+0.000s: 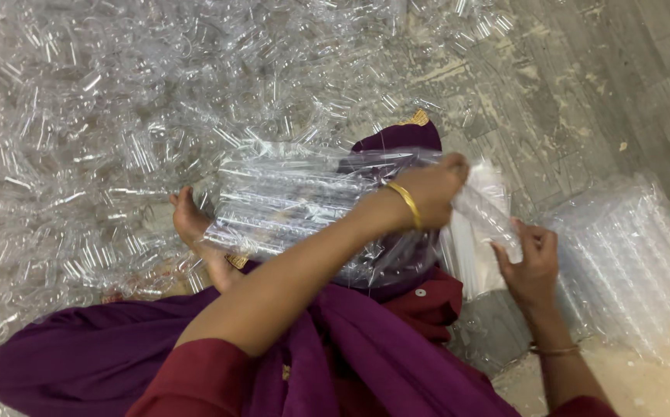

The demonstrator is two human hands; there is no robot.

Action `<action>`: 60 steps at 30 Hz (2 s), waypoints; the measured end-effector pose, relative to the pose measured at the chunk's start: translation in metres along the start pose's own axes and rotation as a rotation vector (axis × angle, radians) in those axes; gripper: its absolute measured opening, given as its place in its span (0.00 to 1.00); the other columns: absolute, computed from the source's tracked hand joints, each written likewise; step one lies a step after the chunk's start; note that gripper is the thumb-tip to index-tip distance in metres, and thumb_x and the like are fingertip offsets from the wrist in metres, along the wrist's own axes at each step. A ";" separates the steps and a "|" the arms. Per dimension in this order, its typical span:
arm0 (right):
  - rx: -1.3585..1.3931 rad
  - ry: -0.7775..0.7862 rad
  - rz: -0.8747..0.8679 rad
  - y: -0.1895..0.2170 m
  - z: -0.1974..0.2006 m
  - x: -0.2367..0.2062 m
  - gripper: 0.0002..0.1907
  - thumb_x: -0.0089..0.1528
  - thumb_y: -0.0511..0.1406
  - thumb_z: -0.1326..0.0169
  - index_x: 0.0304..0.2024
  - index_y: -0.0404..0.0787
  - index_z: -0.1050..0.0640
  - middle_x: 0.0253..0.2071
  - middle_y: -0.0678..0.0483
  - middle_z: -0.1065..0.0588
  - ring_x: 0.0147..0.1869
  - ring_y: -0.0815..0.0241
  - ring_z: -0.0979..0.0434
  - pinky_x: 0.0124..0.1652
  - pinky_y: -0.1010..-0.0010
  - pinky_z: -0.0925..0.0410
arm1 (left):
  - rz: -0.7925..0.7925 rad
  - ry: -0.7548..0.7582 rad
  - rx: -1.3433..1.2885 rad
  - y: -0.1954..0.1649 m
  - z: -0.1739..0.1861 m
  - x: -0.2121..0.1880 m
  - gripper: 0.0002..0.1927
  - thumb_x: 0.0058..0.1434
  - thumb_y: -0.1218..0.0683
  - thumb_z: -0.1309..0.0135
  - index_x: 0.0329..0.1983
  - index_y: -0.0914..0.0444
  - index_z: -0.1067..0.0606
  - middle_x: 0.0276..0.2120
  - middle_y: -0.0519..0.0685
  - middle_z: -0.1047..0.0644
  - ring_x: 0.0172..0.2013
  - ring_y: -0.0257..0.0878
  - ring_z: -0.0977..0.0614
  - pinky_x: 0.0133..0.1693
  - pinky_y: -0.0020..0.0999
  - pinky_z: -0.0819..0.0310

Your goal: The person sits on the floor surrounded by clear plastic tubes and packs them into clear plastic bags by hand, gathering tubes into bundles, sliding the bundles into bags, and folding the bags closed.

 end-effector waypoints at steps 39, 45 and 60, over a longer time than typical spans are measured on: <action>1.420 0.309 -0.034 0.086 0.023 0.223 0.10 0.70 0.21 0.57 0.41 0.24 0.23 0.33 0.43 0.24 0.34 0.56 0.23 0.41 0.65 0.26 | 0.319 0.392 0.713 -0.065 0.059 -0.126 0.18 0.60 0.56 0.43 0.53 0.65 0.24 0.51 0.56 0.25 0.45 0.50 0.17 0.39 0.41 0.21; 1.471 0.199 0.166 0.138 0.093 0.266 0.10 0.70 0.20 0.59 0.43 0.27 0.25 0.46 0.38 0.22 0.46 0.49 0.19 0.51 0.59 0.23 | 0.171 0.054 0.553 -0.129 0.210 -0.203 0.13 0.64 0.54 0.48 0.47 0.67 0.28 0.45 0.53 0.25 0.34 0.46 0.18 0.32 0.42 0.21; 1.191 0.236 0.447 0.200 0.191 0.163 0.23 0.70 0.34 0.47 0.65 0.32 0.32 0.62 0.43 0.27 0.63 0.49 0.24 0.63 0.59 0.27 | -0.215 -0.329 0.718 -0.260 0.265 -0.246 0.09 0.53 0.59 0.38 0.35 0.65 0.25 0.32 0.51 0.21 0.33 0.44 0.17 0.28 0.34 0.24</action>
Point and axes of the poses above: each hand's wrist, its own x-axis towards the middle knuckle, its own z-axis out of the back of the hand, y = z × x, the point moved 9 cm from there along x, towards the middle knuckle
